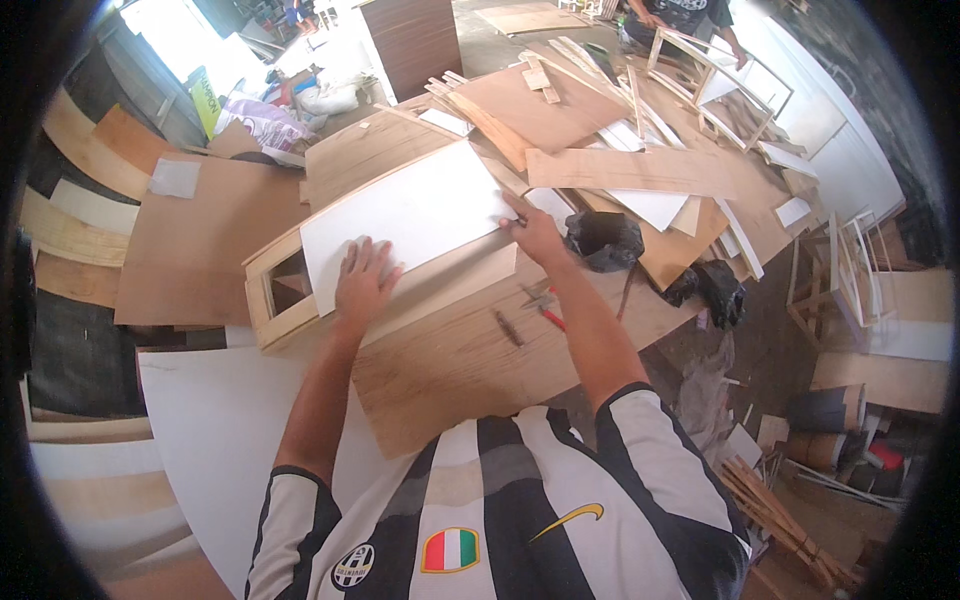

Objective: The person positions a white panel onto a wooden box frame and secures it using a hammer.

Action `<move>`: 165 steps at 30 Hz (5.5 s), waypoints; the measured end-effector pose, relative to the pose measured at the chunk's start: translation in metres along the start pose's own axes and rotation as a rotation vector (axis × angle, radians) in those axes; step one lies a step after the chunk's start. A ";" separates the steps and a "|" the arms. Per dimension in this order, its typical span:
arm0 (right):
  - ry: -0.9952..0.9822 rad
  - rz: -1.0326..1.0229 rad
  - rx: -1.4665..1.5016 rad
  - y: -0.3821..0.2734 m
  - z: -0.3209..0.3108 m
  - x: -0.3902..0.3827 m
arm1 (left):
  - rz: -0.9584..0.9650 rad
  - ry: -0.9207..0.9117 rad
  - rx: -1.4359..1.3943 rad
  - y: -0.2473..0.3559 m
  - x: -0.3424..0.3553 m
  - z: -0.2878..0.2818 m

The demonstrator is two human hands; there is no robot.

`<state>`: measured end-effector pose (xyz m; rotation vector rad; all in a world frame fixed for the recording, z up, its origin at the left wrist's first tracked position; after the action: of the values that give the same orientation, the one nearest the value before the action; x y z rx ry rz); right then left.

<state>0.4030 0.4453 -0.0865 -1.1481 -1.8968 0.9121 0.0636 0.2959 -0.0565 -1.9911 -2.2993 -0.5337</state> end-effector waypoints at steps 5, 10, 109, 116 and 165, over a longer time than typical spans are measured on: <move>-0.008 -0.028 0.051 -0.004 0.001 -0.001 | 0.002 -0.111 0.079 0.084 0.032 0.013; 0.089 -0.086 0.220 -0.003 0.002 -0.005 | 0.054 -0.162 0.051 0.129 0.061 0.032; -0.157 -0.059 0.671 0.050 0.027 0.107 | -0.030 -0.376 0.116 0.180 0.108 0.037; -0.152 -0.027 0.770 0.069 0.043 0.113 | 0.096 -0.431 0.174 0.191 0.116 0.036; -0.039 -0.186 0.373 0.022 -0.004 -0.003 | 0.182 -0.359 0.013 0.187 0.116 0.038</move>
<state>0.4167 0.4511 -0.1040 -0.7254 -1.7346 1.1301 0.2319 0.4377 -0.0205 -2.4279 -2.2522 -0.1563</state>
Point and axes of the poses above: each hand's wrist, its own x-axis towards the middle knuckle, its own z-axis out of the palm, y = z × x, the point moved 3 cm from there along x, towards the middle knuckle, and after that the axes turned 12 degrees about -z, right-handed, at the moved point
